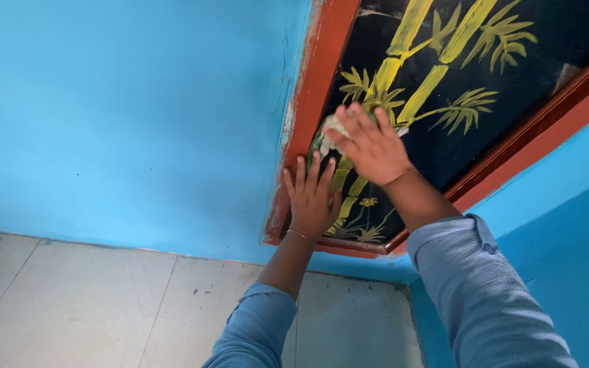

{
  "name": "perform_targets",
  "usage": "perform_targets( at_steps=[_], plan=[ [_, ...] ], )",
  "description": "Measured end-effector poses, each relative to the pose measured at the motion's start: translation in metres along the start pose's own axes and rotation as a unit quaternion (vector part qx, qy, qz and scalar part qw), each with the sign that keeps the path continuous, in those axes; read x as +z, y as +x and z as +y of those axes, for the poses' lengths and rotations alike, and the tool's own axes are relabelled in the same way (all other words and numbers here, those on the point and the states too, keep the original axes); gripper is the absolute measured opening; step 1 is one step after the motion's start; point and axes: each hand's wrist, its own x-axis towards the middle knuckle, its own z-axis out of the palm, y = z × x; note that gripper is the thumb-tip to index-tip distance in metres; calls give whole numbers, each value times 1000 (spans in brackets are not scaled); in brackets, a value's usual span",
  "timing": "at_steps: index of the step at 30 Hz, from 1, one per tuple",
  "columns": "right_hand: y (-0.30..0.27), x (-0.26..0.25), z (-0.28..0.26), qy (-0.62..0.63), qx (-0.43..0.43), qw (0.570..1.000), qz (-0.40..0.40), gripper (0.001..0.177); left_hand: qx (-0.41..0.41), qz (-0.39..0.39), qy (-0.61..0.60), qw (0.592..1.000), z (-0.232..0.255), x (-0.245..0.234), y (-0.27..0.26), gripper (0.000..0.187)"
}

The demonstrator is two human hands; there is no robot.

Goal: Wiping a decorative glass panel on a door with a cloth

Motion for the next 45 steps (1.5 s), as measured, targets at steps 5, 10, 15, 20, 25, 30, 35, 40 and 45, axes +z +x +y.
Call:
perform_targets(
  at_steps=[5, 10, 15, 20, 25, 30, 35, 40, 45],
  plan=[
    [24, -26, 37, -47, 87, 993, 60, 52, 69, -3, -14, 998, 20, -2, 67, 55],
    [29, -54, 51, 37, 216, 975, -30, 48, 153, -139, 94, 974, 35, -40, 148, 62],
    [32, -56, 55, 74, 304, 949, -28, 54, 204, -175, 142, 953, 48, -42, 180, 59],
    [13, -35, 42, 93, 304, 947, -38, 51, 157, -194, 291, 924, 49, -24, 154, 59],
    [-24, -14, 21, 65, 208, 976, 9, 54, 105, -137, 71, 982, 33, 21, 77, 70],
    [-67, 14, -31, 38, 156, 983, 88, 45, 83, -100, 25, 991, 10, 55, -12, 69],
    [-103, 27, -84, 12, 171, 983, 70, 41, 89, -149, 38, 984, -22, 73, -79, 71],
    [-98, 18, -100, 7, 166, 984, 65, 40, 78, -179, 55, 979, -37, 82, -108, 74],
    [-96, 17, -109, -25, 151, 985, 80, 40, 70, -196, 67, 976, -36, 74, -120, 74]
  ],
)
